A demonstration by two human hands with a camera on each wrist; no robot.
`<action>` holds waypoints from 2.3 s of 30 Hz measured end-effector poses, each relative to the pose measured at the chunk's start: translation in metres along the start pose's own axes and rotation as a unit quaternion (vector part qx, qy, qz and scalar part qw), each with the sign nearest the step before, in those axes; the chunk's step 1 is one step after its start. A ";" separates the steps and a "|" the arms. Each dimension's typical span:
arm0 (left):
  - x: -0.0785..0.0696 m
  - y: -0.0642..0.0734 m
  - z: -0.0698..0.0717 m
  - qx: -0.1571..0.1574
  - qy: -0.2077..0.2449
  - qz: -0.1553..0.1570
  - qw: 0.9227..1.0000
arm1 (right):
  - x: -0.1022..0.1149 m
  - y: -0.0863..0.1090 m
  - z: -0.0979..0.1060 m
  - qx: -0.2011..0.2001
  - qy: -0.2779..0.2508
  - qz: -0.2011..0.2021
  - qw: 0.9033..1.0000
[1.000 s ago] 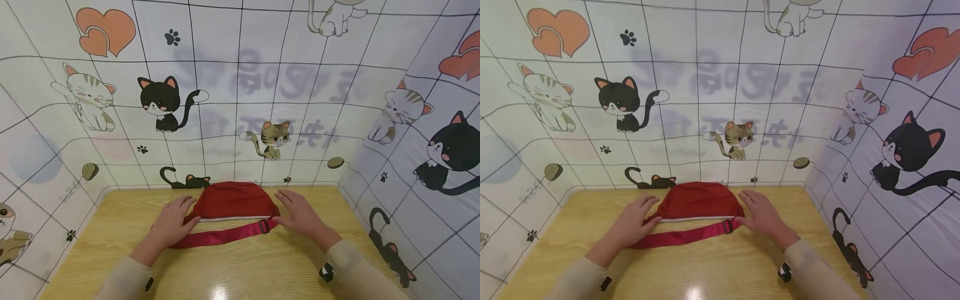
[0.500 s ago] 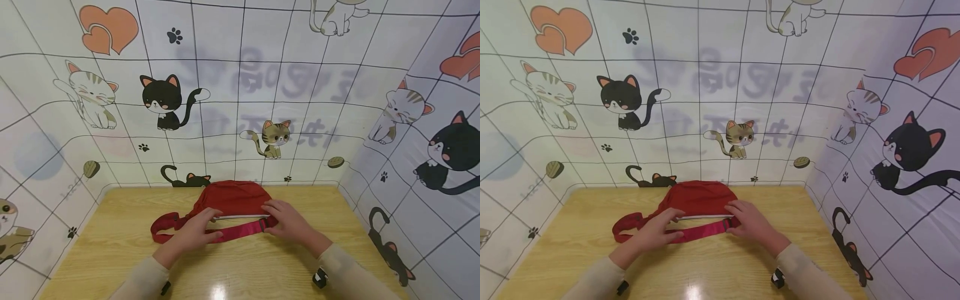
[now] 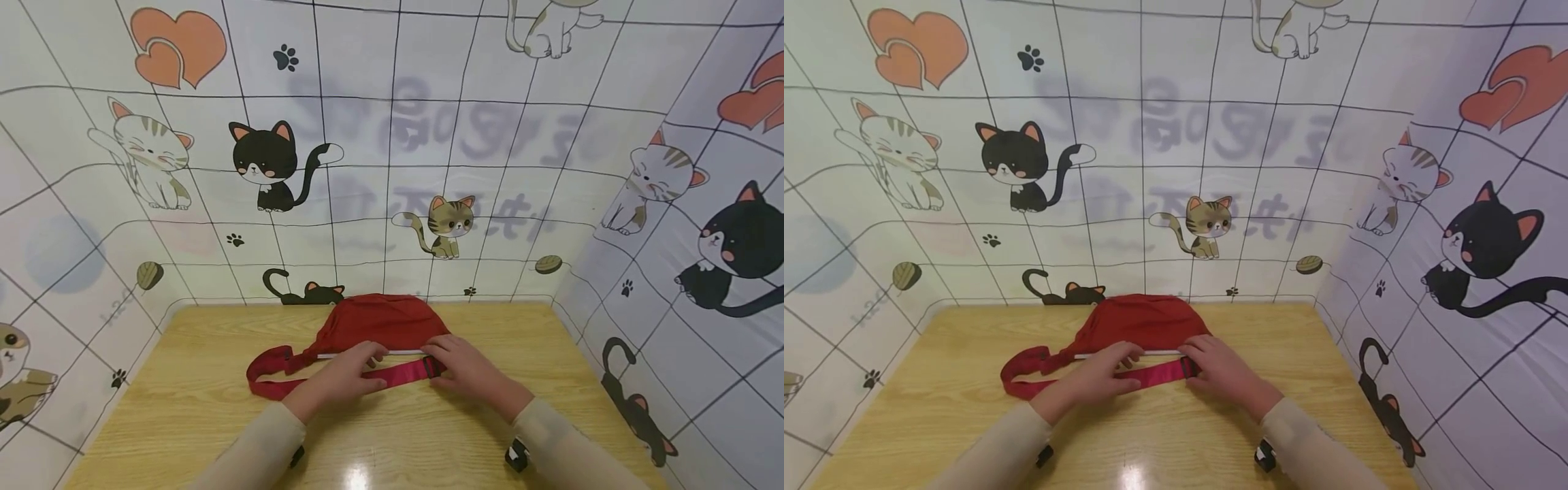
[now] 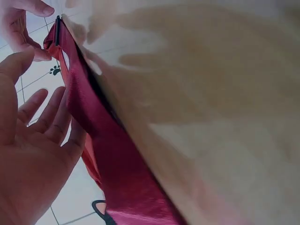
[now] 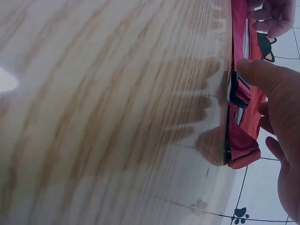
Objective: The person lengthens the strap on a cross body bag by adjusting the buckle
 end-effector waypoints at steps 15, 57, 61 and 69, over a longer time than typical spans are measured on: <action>-0.011 -0.031 -0.015 0.050 -0.058 -0.008 0.997 | -0.001 -0.006 -0.004 0.014 0.038 0.007 0.999; -0.010 -0.042 -0.024 0.011 -0.016 -0.009 1.000 | -0.003 -0.008 0.002 -0.019 -0.064 -0.004 0.998; -0.009 -0.039 -0.022 0.008 0.035 0.001 0.999 | -0.002 -0.007 0.003 -0.019 -0.061 -0.002 0.998; -0.005 -0.036 -0.019 -0.026 0.068 -0.024 0.997 | 0.001 -0.008 0.005 -0.060 -0.052 0.034 0.996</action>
Point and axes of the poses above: each hand's wrist, its own y-axis away from the middle knuckle, its own z-axis out of the back of the hand, x = y × z, the point moved 2 cm from there along -y, towards the middle knuckle, and after that the axes turned 7 degrees about -x, right-handed, at the moved point
